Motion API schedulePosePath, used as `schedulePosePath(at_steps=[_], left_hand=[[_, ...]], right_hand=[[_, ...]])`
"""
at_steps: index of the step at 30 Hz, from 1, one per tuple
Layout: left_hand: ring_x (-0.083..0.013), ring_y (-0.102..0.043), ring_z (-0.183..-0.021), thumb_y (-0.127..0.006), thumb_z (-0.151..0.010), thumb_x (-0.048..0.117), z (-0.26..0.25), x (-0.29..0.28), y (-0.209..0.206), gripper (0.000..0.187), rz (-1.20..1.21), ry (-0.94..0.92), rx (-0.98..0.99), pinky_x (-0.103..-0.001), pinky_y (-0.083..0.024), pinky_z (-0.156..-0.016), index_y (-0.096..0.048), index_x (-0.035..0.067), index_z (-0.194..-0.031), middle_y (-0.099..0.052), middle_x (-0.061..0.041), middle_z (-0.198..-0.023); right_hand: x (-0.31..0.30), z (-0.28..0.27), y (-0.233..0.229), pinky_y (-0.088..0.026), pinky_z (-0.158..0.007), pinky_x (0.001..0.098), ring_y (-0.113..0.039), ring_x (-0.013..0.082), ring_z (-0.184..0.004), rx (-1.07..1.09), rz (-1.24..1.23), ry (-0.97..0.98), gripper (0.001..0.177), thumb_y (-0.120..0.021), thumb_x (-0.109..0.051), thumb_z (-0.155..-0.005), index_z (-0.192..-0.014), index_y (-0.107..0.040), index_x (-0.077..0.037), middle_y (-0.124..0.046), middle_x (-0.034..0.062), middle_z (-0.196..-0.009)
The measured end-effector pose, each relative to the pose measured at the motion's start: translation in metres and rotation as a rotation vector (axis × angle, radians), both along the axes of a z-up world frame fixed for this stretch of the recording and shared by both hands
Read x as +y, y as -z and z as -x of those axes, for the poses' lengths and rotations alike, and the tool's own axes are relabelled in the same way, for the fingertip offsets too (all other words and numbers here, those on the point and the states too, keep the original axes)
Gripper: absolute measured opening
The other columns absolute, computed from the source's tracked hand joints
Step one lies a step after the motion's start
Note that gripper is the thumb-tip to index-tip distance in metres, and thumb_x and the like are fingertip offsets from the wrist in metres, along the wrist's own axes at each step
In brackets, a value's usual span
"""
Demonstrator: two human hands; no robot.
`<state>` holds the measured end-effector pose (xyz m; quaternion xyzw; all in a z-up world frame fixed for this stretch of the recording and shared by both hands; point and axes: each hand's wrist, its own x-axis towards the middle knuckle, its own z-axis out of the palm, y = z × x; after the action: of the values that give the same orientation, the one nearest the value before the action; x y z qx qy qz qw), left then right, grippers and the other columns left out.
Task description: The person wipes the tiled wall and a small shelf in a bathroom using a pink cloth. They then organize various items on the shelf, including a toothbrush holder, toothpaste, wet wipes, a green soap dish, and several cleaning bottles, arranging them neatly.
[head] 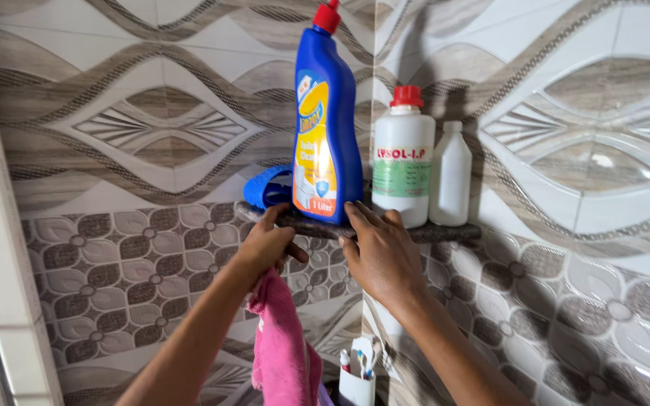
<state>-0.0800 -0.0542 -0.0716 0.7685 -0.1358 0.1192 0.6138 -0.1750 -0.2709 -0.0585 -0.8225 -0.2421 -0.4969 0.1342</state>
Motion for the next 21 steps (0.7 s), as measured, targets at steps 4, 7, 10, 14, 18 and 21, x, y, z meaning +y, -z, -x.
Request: schedulePosePath(at_steps=[4, 7, 10, 14, 18, 21], left_hand=[[-0.0254, -0.072, -0.052, -0.056, -0.083, 0.011, 0.06, -0.048, 0.03, 0.074, -0.149, -0.263, -0.404, -0.041, -0.059, -0.057, -0.03, 0.009, -0.152, -0.074, -0.016, -0.061], [-0.0343, -0.073, -0.057, -0.055, -0.084, 0.01, 0.094, -0.085, 0.038, 0.075, -0.28, -0.195, -0.454, -0.047, -0.059, -0.064, -0.03, 0.011, -0.155, -0.071, -0.016, -0.061], [-0.0402, -0.071, -0.061, -0.058, -0.081, 0.007, 0.11, -0.113, 0.038, 0.083, -0.37, -0.159, -0.495, -0.052, -0.055, -0.07, -0.028, 0.013, -0.158, -0.069, -0.019, -0.061], [-0.0374, -0.075, -0.064, -0.055, -0.08, 0.008, 0.111, -0.138, 0.025, 0.086, -0.228, -0.06, -0.426, -0.047, -0.059, -0.072, -0.023, 0.01, -0.16, -0.07, -0.02, -0.064], [-0.0269, -0.078, -0.064, -0.054, -0.08, 0.013, 0.109, -0.148, 0.009, 0.091, -0.13, -0.006, -0.255, -0.038, -0.062, -0.075, -0.009, 0.003, -0.159, -0.076, -0.017, -0.067], [-0.0236, -0.073, -0.059, -0.052, -0.082, 0.015, 0.106, -0.15, -0.002, 0.093, -0.051, -0.047, -0.13, -0.037, -0.06, -0.065, -0.004, 0.004, -0.16, -0.077, -0.015, -0.069]], right_hand=[[-0.017, 0.014, 0.028, -0.065, -0.082, 0.032, -0.07, 0.0239, -0.113, 0.085, -0.434, -0.312, 0.031, -0.064, -0.008, -0.093, -0.124, -0.068, -0.008, -0.063, 0.0121, -0.136], [-0.04, 0.033, 0.047, -0.062, -0.082, 0.0328, -0.065, 0.0277, -0.117, -0.205, -0.46, -0.1, 0.029, -0.062, 0.003, -0.091, -0.118, -0.066, -0.004, -0.062, 0.0126, -0.127], [-0.055, 0.03, 0.048, -0.062, -0.08, 0.0356, -0.061, 0.0325, -0.119, -0.205, -0.433, -0.131, 0.035, -0.061, 0.006, -0.087, -0.121, -0.063, 0.0, -0.058, 0.0177, -0.13], [-0.069, 0.023, 0.045, -0.061, -0.08, 0.0366, -0.068, 0.0293, -0.108, -0.243, -0.363, -0.084, 0.033, -0.06, 0.006, -0.088, -0.121, -0.062, 0.0, -0.062, 0.0191, -0.128], [-0.081, 0.019, 0.035, -0.06, -0.075, 0.0373, -0.074, 0.0257, -0.091, -0.202, -0.377, -0.091, 0.032, -0.06, 0.004, -0.091, -0.123, -0.06, 0.0, -0.068, 0.0193, -0.117], [-0.087, 0.014, 0.026, -0.059, -0.071, 0.0396, -0.076, 0.0257, -0.083, -0.01, -0.386, 0.031, 0.03, -0.061, -0.002, -0.096, -0.126, -0.061, -0.004, -0.072, 0.019, -0.1]])
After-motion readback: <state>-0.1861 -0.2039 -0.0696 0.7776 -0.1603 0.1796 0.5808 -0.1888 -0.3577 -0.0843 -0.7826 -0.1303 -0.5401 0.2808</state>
